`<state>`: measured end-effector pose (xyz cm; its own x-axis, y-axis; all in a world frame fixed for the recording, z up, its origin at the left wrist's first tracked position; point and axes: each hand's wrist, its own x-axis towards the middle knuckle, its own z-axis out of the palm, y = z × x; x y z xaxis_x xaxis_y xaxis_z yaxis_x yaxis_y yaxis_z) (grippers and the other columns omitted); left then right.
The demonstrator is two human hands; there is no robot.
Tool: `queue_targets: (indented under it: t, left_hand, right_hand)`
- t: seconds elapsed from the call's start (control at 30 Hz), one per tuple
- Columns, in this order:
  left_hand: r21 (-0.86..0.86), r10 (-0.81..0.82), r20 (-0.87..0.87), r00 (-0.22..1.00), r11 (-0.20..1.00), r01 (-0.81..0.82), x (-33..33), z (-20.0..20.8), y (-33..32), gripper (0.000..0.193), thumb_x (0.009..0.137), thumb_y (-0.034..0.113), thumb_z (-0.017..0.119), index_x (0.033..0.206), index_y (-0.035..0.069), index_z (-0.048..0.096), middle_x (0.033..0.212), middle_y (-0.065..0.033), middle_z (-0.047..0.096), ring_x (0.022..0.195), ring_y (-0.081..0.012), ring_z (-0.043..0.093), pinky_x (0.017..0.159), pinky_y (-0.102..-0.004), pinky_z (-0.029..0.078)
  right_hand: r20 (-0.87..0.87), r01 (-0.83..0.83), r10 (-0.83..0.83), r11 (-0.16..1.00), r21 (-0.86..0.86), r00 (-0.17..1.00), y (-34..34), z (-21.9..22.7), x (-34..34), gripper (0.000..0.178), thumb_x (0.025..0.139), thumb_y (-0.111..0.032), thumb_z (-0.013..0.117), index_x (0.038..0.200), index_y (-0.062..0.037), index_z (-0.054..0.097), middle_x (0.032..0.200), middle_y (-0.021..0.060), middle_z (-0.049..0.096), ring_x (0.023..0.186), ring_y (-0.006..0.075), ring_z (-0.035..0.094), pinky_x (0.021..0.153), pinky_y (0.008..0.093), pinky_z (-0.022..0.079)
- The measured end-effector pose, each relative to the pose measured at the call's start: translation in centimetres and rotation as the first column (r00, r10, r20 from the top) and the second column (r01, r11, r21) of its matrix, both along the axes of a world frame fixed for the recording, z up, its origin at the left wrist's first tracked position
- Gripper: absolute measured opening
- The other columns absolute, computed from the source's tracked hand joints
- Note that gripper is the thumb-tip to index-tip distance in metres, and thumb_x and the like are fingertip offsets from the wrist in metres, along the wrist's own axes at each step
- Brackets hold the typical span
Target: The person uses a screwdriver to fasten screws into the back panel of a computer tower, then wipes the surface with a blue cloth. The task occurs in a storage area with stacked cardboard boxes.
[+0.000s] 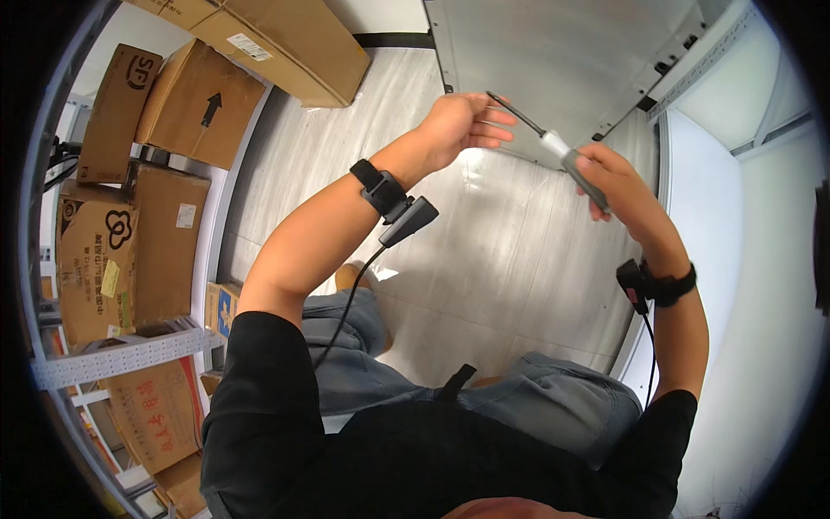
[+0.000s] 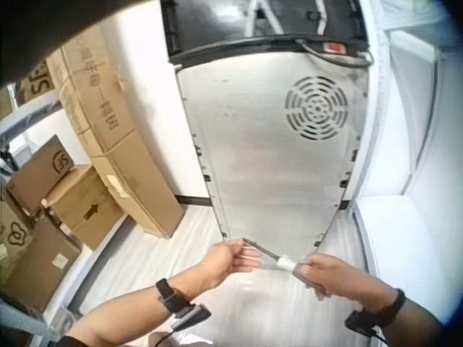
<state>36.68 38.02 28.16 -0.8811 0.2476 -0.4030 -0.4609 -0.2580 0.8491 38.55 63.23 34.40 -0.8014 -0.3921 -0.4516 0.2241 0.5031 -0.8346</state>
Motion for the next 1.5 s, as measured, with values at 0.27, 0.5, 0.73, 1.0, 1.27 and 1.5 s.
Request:
queue_targets:
  t: [0.27, 0.5, 0.73, 1.0, 1.27, 1.5]
  left_hand:
    - [0.051, 0.037, 0.103, 0.994, 0.998, -0.042, -5.2, -5.0, -7.2, 0.031, 0.098, 0.016, 0.033, 0.113, 0.000, 0.056, 0.099, -0.0089, 0.062, 0.084, -0.0176, 0.062, 0.078, -0.0307, 0.054]
    - [-0.140, -0.226, 0.143, 0.964, 0.959, 0.245, -6.7, -8.3, -7.2, 0.028, 0.096, 0.016, 0.039, 0.111, 0.003, 0.059, 0.092, -0.0070, 0.064, 0.076, -0.0153, 0.064, 0.069, -0.0286, 0.055]
    - [-0.119, -0.147, 0.084, 0.986, 0.981, 0.156, -7.1, -10.1, -8.1, 0.027, 0.095, 0.017, 0.045, 0.112, 0.003, 0.059, 0.092, -0.0085, 0.064, 0.074, -0.0161, 0.064, 0.066, -0.0286, 0.056]
    - [-0.169, -0.114, 0.042, 0.993, 0.978, 0.119, -7.7, -9.9, -8.3, 0.026, 0.096, 0.017, 0.045, 0.110, 0.001, 0.059, 0.090, -0.0078, 0.064, 0.072, -0.0152, 0.063, 0.067, -0.0284, 0.055]
    - [-0.177, -0.093, 0.055, 0.994, 0.979, 0.101, -7.6, -9.9, -8.0, 0.024, 0.096, 0.019, 0.048, 0.107, 0.003, 0.062, 0.088, -0.0052, 0.065, 0.077, -0.0142, 0.063, 0.069, -0.0267, 0.053]
    - [-0.196, -0.082, 0.060, 0.995, 0.976, 0.093, -7.7, -9.6, -8.0, 0.024, 0.096, 0.020, 0.049, 0.106, 0.003, 0.063, 0.088, -0.0048, 0.065, 0.077, -0.0139, 0.064, 0.068, -0.0258, 0.053]
  right_hand:
    - [0.249, 0.100, -0.072, 0.990, -0.100, 0.966, -12.7, -3.8, 1.3, 0.044, 0.090, -0.036, 0.056, 0.111, -0.0011, 0.041, 0.085, 0.0089, 0.055, 0.058, 0.0188, 0.062, 0.049, 0.0315, 0.054]
    - [0.460, 0.465, -0.316, 0.848, -0.256, 0.830, -17.8, -14.1, 5.7, 0.039, 0.092, -0.031, 0.053, 0.116, -0.0046, 0.038, 0.097, 0.0120, 0.051, 0.068, 0.0248, 0.064, 0.059, 0.0374, 0.055]
    - [0.451, 0.636, -0.454, 0.627, -0.451, 0.768, -19.8, -16.6, 6.8, 0.032, 0.097, -0.032, 0.046, 0.113, -0.0051, 0.045, 0.080, 0.0066, 0.055, 0.061, 0.0180, 0.058, 0.052, 0.0301, 0.045]
    - [0.478, 0.659, -0.454, 0.538, -0.526, 0.752, -20.4, -17.2, 6.1, 0.032, 0.099, -0.032, 0.043, 0.113, -0.0042, 0.046, 0.079, 0.0067, 0.056, 0.056, 0.0166, 0.054, 0.051, 0.0299, 0.040]
    - [0.503, 0.665, -0.434, 0.491, -0.563, 0.747, -20.3, -17.4, 6.0, 0.032, 0.099, -0.032, 0.042, 0.114, -0.0041, 0.047, 0.079, 0.0070, 0.056, 0.056, 0.0171, 0.054, 0.052, 0.0298, 0.040]
    - [0.686, 0.707, -0.175, 0.233, -0.668, 0.706, -19.5, -17.8, 5.8, 0.035, 0.098, -0.033, 0.041, 0.115, -0.0028, 0.050, 0.081, 0.0087, 0.057, 0.059, 0.0192, 0.054, 0.053, 0.0307, 0.040]
